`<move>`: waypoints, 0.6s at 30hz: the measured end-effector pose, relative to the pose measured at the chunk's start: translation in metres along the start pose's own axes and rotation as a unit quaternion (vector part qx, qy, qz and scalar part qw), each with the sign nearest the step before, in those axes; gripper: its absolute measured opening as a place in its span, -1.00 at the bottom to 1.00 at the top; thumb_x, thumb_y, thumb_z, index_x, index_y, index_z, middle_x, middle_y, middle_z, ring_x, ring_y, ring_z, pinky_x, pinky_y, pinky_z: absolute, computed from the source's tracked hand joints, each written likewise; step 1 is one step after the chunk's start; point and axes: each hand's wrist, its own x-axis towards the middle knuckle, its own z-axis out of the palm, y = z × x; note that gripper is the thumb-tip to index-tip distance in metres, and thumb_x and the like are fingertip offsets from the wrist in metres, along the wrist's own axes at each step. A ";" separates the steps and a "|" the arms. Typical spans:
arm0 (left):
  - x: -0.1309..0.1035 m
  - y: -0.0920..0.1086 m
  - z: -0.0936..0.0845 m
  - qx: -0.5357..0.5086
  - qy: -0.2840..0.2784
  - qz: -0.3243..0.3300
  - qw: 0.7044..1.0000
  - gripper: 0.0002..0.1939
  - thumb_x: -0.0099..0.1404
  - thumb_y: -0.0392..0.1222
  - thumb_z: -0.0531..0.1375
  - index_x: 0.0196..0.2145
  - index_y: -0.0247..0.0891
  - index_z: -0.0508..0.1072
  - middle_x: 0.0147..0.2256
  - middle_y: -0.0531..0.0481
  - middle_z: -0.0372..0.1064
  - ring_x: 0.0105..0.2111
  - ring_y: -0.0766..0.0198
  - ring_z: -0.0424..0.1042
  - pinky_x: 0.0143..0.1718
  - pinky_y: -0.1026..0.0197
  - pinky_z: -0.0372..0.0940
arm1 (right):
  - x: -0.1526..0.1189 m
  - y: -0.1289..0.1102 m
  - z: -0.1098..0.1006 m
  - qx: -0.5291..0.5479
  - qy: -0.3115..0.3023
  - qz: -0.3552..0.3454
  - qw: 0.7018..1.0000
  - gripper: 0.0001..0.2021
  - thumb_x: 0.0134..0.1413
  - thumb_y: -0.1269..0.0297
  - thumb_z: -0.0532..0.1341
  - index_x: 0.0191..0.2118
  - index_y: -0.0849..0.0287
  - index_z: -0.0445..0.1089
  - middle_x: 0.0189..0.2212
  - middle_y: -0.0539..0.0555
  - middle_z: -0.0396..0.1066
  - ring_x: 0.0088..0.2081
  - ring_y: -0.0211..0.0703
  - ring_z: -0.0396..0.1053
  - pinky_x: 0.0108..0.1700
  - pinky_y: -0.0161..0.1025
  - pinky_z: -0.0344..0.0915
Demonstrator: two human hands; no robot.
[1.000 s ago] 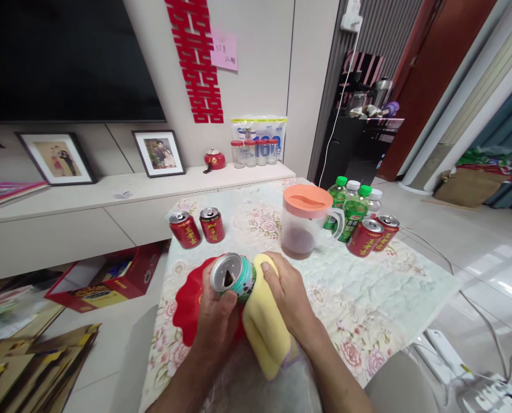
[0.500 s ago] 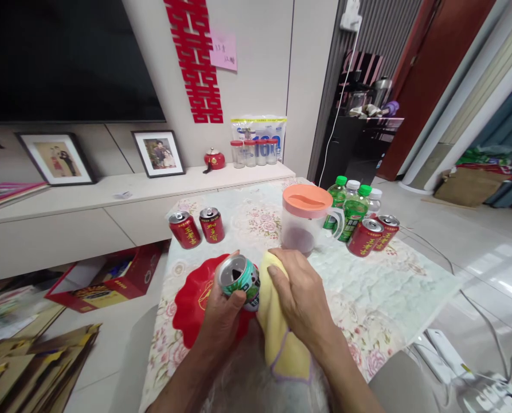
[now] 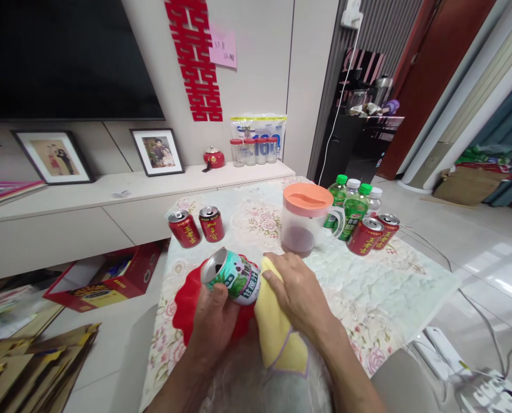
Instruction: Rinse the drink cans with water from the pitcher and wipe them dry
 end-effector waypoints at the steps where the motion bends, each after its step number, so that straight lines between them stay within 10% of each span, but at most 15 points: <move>1: 0.001 0.000 -0.001 0.007 0.013 0.004 1.000 -0.24 0.01 0.28 0.48 0.07 -0.06 0.38 -0.14 -0.06 0.57 0.05 -0.15 0.55 0.12 -0.10 0.44 | 0.000 0.006 -0.002 -0.020 0.018 0.009 1.000 -0.62 0.50 0.09 -0.01 0.16 0.13 0.42 -0.06 0.20 0.52 0.00 0.07 0.46 0.03 0.02 0.41; 4: 0.004 -0.004 -0.008 0.047 0.051 0.017 0.997 -0.19 0.00 0.28 0.49 0.12 -0.02 0.35 -0.12 -0.01 0.54 0.07 -0.09 0.54 0.18 -0.07 0.40 | -0.002 0.019 -0.003 -0.083 0.058 0.041 0.994 -0.59 0.46 0.06 0.04 0.18 0.17 0.43 -0.05 0.25 0.52 0.02 0.16 0.43 0.06 0.10 0.40; 10: 0.008 -0.012 -0.021 0.117 0.077 0.028 0.990 -0.24 0.13 0.24 0.43 0.18 -0.02 0.31 0.01 -0.02 0.49 0.08 0.00 0.50 0.15 0.01 0.41 | -0.004 0.027 0.004 -0.108 -0.063 0.094 0.988 -0.55 0.37 0.07 0.15 0.28 0.02 0.37 0.20 0.22 0.42 0.18 0.33 0.34 0.05 0.31 0.38; 18: 0.004 -0.014 -0.018 0.108 0.020 0.008 0.994 -0.31 0.17 0.05 0.45 0.18 -0.05 0.31 0.00 -0.02 0.53 0.00 0.09 0.54 0.08 0.09 0.42 | -0.005 0.008 -0.016 0.042 0.072 0.005 0.997 -0.75 0.42 0.23 0.11 0.04 0.11 0.49 -0.04 0.16 0.57 0.03 0.06 0.50 0.08 0.06 0.42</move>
